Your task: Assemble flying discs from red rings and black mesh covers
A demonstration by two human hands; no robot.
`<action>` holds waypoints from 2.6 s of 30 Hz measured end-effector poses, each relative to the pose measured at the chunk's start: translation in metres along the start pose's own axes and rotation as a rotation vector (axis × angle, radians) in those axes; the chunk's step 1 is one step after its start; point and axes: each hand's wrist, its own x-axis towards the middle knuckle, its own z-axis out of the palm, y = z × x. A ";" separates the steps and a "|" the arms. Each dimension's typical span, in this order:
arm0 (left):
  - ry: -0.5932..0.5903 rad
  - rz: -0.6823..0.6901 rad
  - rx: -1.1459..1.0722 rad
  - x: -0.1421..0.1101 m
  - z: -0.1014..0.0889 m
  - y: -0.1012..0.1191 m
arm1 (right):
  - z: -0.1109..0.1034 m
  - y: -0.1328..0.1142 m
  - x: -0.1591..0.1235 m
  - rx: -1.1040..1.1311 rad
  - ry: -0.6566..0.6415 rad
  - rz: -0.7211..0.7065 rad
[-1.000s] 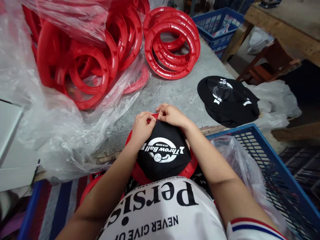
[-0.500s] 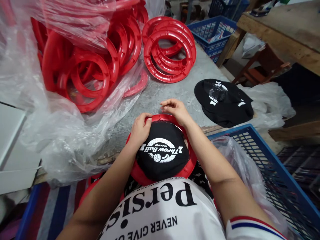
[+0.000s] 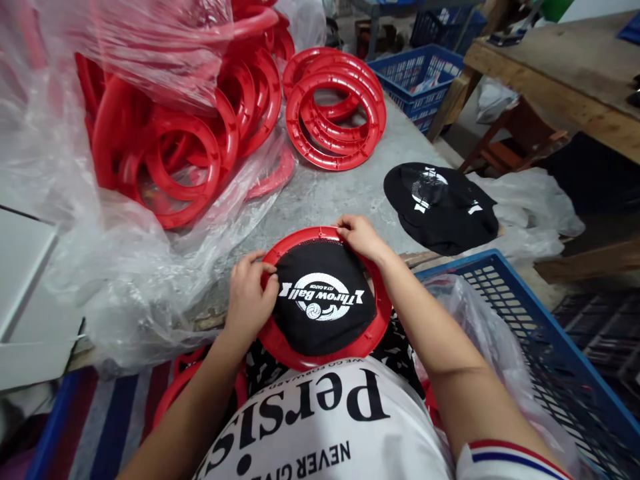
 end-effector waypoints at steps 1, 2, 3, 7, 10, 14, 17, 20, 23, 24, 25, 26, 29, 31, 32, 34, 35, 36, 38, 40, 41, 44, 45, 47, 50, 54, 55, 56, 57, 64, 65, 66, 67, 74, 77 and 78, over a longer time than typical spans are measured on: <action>-0.019 0.023 0.053 -0.008 -0.002 -0.002 | -0.002 0.003 0.001 0.012 0.046 0.023; -0.035 0.048 0.102 -0.014 -0.004 -0.003 | -0.005 0.007 0.001 0.028 0.093 0.042; -0.047 0.068 0.147 -0.018 -0.006 -0.004 | -0.008 0.010 0.001 0.044 0.129 0.059; -0.085 0.110 0.299 -0.014 -0.006 -0.006 | -0.022 0.021 -0.013 -0.050 0.116 0.079; -0.143 0.112 0.355 0.002 0.000 -0.005 | -0.027 0.023 -0.036 -0.316 -0.002 0.064; -0.206 0.067 0.301 0.021 0.010 -0.003 | -0.024 0.027 -0.072 -0.529 0.036 -0.031; -0.252 0.056 0.196 0.028 0.012 0.000 | -0.018 0.035 -0.092 -0.536 0.125 -0.068; -0.271 0.066 0.128 0.033 0.010 0.004 | -0.011 0.042 -0.107 -0.558 0.176 -0.066; -0.272 0.023 0.066 0.037 0.007 0.008 | -0.007 0.042 -0.118 -0.607 0.162 -0.046; -0.273 -0.001 0.043 0.039 0.006 0.009 | -0.007 0.040 -0.120 -0.636 0.140 -0.043; -0.273 -0.026 0.021 0.041 0.006 0.011 | -0.008 0.036 -0.120 -0.669 0.118 -0.045; -0.270 -0.048 0.001 0.042 0.007 0.012 | -0.010 0.031 -0.119 -0.698 0.105 -0.057; -0.250 -0.090 -0.039 0.046 0.011 0.020 | -0.016 0.008 -0.106 -0.691 0.156 -0.165; -0.241 -0.099 -0.049 0.048 0.016 0.027 | -0.016 -0.010 -0.089 -0.599 0.191 -0.268; -0.237 -0.100 -0.052 0.048 0.018 0.030 | -0.014 -0.018 -0.078 -0.542 0.177 -0.310; -0.228 -0.105 -0.053 0.049 0.022 0.035 | -0.006 -0.029 -0.055 -0.426 0.111 -0.347; -0.224 -0.108 -0.052 0.049 0.024 0.037 | -0.001 -0.031 -0.044 -0.369 0.076 -0.336; -0.222 -0.114 -0.052 0.049 0.025 0.038 | 0.005 -0.032 -0.034 -0.315 0.034 -0.305; -0.221 -0.134 -0.056 0.049 0.026 0.039 | 0.015 -0.028 -0.020 -0.230 -0.066 -0.211; -0.230 -0.158 -0.067 0.049 0.026 0.039 | 0.023 -0.020 -0.014 -0.172 -0.105 -0.137; -0.238 -0.168 -0.071 0.050 0.026 0.039 | 0.025 -0.016 -0.014 -0.147 -0.095 -0.120; -0.254 -0.173 -0.067 0.052 0.027 0.040 | 0.025 -0.008 -0.019 -0.046 -0.054 -0.106; -0.253 -0.163 -0.060 0.054 0.027 0.041 | 0.023 -0.007 -0.020 -0.001 -0.060 -0.096; -0.255 -0.125 -0.045 0.058 0.029 0.043 | 0.018 -0.007 -0.021 0.080 -0.088 -0.072; -0.301 -0.062 -0.053 0.065 0.032 0.046 | 0.014 -0.008 -0.020 0.119 -0.128 -0.050; -0.374 -0.050 -0.093 0.074 0.035 0.049 | 0.015 -0.005 -0.018 0.095 -0.142 -0.066; -0.382 -0.062 -0.096 0.075 0.035 0.050 | 0.016 -0.004 -0.017 0.095 -0.142 -0.073; -0.384 -0.078 -0.097 0.076 0.036 0.051 | 0.016 -0.002 -0.017 0.098 -0.144 -0.079; -0.382 -0.091 -0.096 0.077 0.036 0.053 | 0.017 -0.002 -0.017 0.101 -0.146 -0.083; -0.319 -0.111 -0.066 0.075 0.040 0.057 | 0.018 -0.001 -0.016 0.116 -0.134 -0.072; -0.310 -0.108 -0.066 0.074 0.041 0.057 | 0.018 0.000 -0.016 0.119 -0.128 -0.070; -0.302 -0.105 -0.068 0.073 0.041 0.056 | 0.019 0.000 -0.016 0.118 -0.121 -0.069; -0.296 -0.104 -0.069 0.073 0.042 0.056 | 0.019 0.000 -0.016 0.115 -0.117 -0.069; -0.289 -0.110 -0.071 0.073 0.044 0.055 | 0.020 0.002 -0.016 0.082 -0.102 -0.060; -0.283 -0.105 -0.070 0.072 0.043 0.056 | 0.020 0.003 -0.015 0.074 -0.095 -0.064; -0.284 -0.105 -0.071 0.072 0.043 0.056 | 0.020 0.003 -0.015 0.074 -0.094 -0.066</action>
